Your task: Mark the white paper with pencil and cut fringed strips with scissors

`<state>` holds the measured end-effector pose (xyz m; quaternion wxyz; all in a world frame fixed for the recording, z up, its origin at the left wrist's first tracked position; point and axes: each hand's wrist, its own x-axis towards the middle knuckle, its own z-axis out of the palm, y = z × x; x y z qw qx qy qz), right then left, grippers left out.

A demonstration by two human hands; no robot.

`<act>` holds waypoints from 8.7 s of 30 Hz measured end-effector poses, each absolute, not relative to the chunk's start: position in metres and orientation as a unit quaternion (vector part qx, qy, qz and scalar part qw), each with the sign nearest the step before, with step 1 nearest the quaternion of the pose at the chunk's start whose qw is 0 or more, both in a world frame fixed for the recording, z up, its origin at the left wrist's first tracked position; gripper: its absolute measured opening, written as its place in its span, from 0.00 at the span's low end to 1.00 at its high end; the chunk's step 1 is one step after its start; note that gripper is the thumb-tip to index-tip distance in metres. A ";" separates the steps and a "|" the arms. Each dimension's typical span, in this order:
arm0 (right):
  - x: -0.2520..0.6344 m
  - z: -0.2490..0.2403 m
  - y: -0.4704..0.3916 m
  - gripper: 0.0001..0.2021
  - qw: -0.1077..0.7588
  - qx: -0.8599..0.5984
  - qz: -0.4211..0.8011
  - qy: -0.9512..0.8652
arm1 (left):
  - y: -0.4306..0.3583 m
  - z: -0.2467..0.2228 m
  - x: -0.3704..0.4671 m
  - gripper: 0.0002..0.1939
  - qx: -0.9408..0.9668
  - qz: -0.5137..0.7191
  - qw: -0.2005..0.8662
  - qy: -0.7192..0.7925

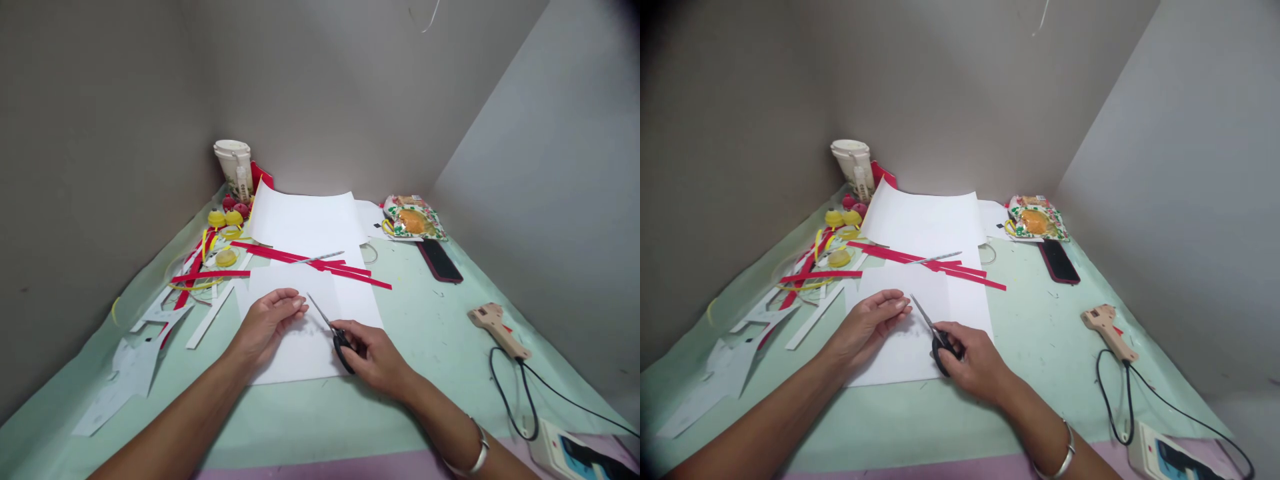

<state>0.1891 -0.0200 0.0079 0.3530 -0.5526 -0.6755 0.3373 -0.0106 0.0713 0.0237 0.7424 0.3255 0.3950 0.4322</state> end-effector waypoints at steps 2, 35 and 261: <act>0.190 0.009 -0.019 0.20 0.346 -0.558 0.347 -0.670 | 0.072 0.024 -0.012 0.10 0.324 0.432 0.742 0.397; 0.190 0.004 -0.020 0.20 0.344 -0.559 0.338 -0.674 | 0.076 0.021 -0.015 0.11 0.316 0.446 0.746 0.380; 0.207 0.014 -0.017 0.21 0.286 -0.502 0.280 -0.766 | 0.081 0.020 -0.022 0.15 0.451 0.311 0.727 0.414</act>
